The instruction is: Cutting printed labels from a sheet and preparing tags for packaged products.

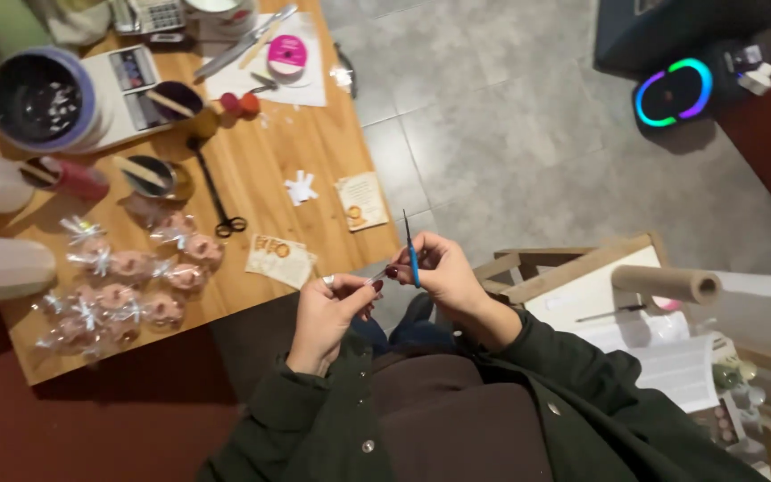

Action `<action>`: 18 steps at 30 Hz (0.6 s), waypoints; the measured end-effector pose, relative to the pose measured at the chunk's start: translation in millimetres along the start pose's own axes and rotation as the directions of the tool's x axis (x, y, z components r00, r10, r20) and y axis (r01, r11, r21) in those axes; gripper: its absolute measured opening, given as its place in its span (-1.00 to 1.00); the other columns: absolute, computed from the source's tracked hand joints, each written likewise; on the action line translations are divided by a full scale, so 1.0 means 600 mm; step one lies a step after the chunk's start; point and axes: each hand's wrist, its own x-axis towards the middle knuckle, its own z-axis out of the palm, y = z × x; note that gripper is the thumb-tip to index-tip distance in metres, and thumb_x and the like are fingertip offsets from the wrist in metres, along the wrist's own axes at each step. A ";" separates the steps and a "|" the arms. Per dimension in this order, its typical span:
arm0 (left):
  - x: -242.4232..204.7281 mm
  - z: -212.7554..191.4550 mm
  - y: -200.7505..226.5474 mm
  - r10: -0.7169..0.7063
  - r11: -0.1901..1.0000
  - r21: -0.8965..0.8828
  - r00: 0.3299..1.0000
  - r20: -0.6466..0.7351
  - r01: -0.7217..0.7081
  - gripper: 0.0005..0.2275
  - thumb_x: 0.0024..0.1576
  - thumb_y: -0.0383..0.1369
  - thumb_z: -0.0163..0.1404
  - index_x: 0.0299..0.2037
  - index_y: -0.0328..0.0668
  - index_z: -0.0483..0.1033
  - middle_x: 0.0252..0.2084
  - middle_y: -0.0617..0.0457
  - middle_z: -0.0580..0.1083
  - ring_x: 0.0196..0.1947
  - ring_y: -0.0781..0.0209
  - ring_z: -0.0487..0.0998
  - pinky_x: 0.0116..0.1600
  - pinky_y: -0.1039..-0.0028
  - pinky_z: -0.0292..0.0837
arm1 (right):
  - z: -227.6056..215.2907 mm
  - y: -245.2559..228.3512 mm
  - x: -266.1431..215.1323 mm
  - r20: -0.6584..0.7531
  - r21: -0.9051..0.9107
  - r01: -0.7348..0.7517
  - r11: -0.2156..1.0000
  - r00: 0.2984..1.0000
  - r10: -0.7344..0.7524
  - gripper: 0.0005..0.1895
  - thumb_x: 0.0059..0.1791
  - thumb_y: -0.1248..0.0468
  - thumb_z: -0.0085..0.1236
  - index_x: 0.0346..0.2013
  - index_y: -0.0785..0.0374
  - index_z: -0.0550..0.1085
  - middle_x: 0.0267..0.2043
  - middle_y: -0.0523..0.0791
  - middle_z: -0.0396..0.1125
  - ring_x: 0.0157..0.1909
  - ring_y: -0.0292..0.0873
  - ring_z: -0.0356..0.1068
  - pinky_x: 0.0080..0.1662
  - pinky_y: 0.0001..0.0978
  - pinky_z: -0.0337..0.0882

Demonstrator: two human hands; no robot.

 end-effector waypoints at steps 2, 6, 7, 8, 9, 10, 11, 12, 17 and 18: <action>0.006 -0.019 0.014 0.056 0.998 -0.018 0.998 -0.023 -0.056 -0.91 0.12 -0.52 0.21 -0.26 -0.46 0.67 -0.40 -0.02 0.59 -0.47 0.36 0.52 -0.37 0.57 0.42 | 0.027 0.023 0.027 -0.034 -0.010 0.012 1.000 0.999 -0.013 -0.75 -0.07 0.51 0.34 -0.32 0.28 0.38 -0.21 -0.02 0.48 -0.18 -0.23 0.47 -0.11 -0.40 0.47; 0.041 -0.059 0.019 0.231 0.968 -0.072 0.965 -0.124 -0.240 -0.93 0.14 -0.57 0.18 -0.24 -0.48 0.65 -0.23 -0.07 0.59 -0.35 0.38 0.53 -0.27 0.57 0.45 | 0.074 0.058 0.089 -0.074 0.038 0.096 0.995 0.993 -0.093 -0.77 -0.08 0.41 0.37 -0.31 0.26 0.41 -0.24 -0.06 0.46 -0.24 -0.27 0.45 -0.17 -0.43 0.45; 0.050 -0.071 0.025 0.225 0.969 -0.074 0.966 -0.130 -0.236 -0.93 0.14 -0.57 0.18 -0.24 -0.48 0.65 -0.23 -0.07 0.59 -0.35 0.38 0.53 -0.27 0.57 0.45 | 0.074 0.064 0.098 -0.074 0.039 0.088 0.995 0.994 -0.085 -0.77 -0.08 0.41 0.37 -0.31 0.26 0.41 -0.24 -0.06 0.46 -0.24 -0.27 0.45 -0.17 -0.43 0.45; 0.062 -0.082 0.031 0.214 0.964 -0.124 0.964 -0.158 -0.234 -0.92 0.15 -0.57 0.14 -0.21 -0.50 0.63 -0.16 -0.12 0.60 -0.28 0.32 0.56 -0.19 0.53 0.50 | 0.071 0.068 0.109 -0.082 0.002 -0.033 0.999 0.996 0.033 -0.81 -0.07 0.34 0.33 -0.26 0.28 0.46 -0.28 -0.07 0.46 -0.30 -0.28 0.42 -0.23 -0.44 0.43; 0.076 -0.092 0.037 0.201 0.957 -0.175 0.962 -0.185 -0.234 -0.90 0.16 -0.57 0.11 -0.19 -0.52 0.62 -0.09 -0.16 0.61 -0.21 0.27 0.60 -0.11 0.49 0.55 | 0.067 0.072 0.120 -0.095 -0.034 -0.153 0.988 0.984 0.149 -0.80 -0.05 0.27 0.30 -0.22 0.31 0.51 -0.31 -0.09 0.46 -0.36 -0.29 0.40 -0.29 -0.46 0.41; 0.086 -0.104 0.038 0.188 0.958 -0.181 0.963 -0.191 -0.223 -0.90 0.16 -0.57 0.11 -0.19 -0.52 0.62 -0.09 -0.16 0.61 -0.21 0.27 0.60 -0.11 0.49 0.55 | 0.055 0.089 0.128 -0.100 -0.034 -0.167 0.985 0.982 0.163 -0.80 -0.05 0.27 0.30 -0.22 0.31 0.51 -0.31 -0.09 0.46 -0.36 -0.29 0.40 -0.29 -0.46 0.41; 0.097 -0.116 0.038 0.128 0.946 -0.272 0.975 -0.181 -0.175 -0.90 0.16 -0.57 0.08 -0.18 -0.53 0.59 -0.05 -0.20 0.61 -0.13 0.19 0.63 -0.03 0.41 0.57 | 0.042 0.105 0.135 -0.013 -0.163 -0.214 0.963 0.977 0.215 -0.79 -0.03 0.23 0.27 -0.21 0.29 0.50 -0.32 -0.11 0.46 -0.37 -0.32 0.38 -0.30 -0.49 0.40; 0.110 -0.126 0.038 0.074 0.922 -0.363 0.983 -0.167 -0.131 -0.89 0.17 -0.57 0.06 -0.17 -0.54 0.57 0.00 -0.23 0.60 -0.05 0.11 0.66 0.06 0.34 0.59 | 0.027 0.119 0.145 0.071 -0.297 -0.240 0.924 0.960 0.272 -0.78 0.00 0.18 0.23 -0.21 0.28 0.50 -0.33 -0.13 0.47 -0.38 -0.34 0.37 -0.32 -0.53 0.38; 0.180 -0.170 0.005 -0.051 0.837 -0.547 0.989 -0.139 -0.033 -0.89 0.18 -0.58 0.01 -0.18 -0.52 0.57 -0.01 -0.31 0.59 0.01 -0.02 0.65 0.17 0.25 0.57 | 0.036 0.122 0.184 0.206 -0.282 -0.389 0.877 0.868 0.451 -0.75 0.03 0.11 0.22 -0.25 0.18 0.39 -0.36 -0.27 0.28 -0.38 -0.45 0.19 -0.40 -0.61 0.15; 0.194 -0.178 -0.009 -0.079 0.815 -0.580 0.987 -0.138 -0.016 -0.90 0.18 -0.58 0.01 -0.19 -0.50 0.57 -0.02 -0.32 0.58 0.00 -0.04 0.65 0.17 0.23 0.57 | 0.033 0.125 0.194 0.213 -0.265 -0.438 0.859 0.842 0.495 -0.74 0.04 0.07 0.20 -0.26 0.14 0.37 -0.41 -0.28 0.23 -0.41 -0.47 0.15 -0.43 -0.63 0.08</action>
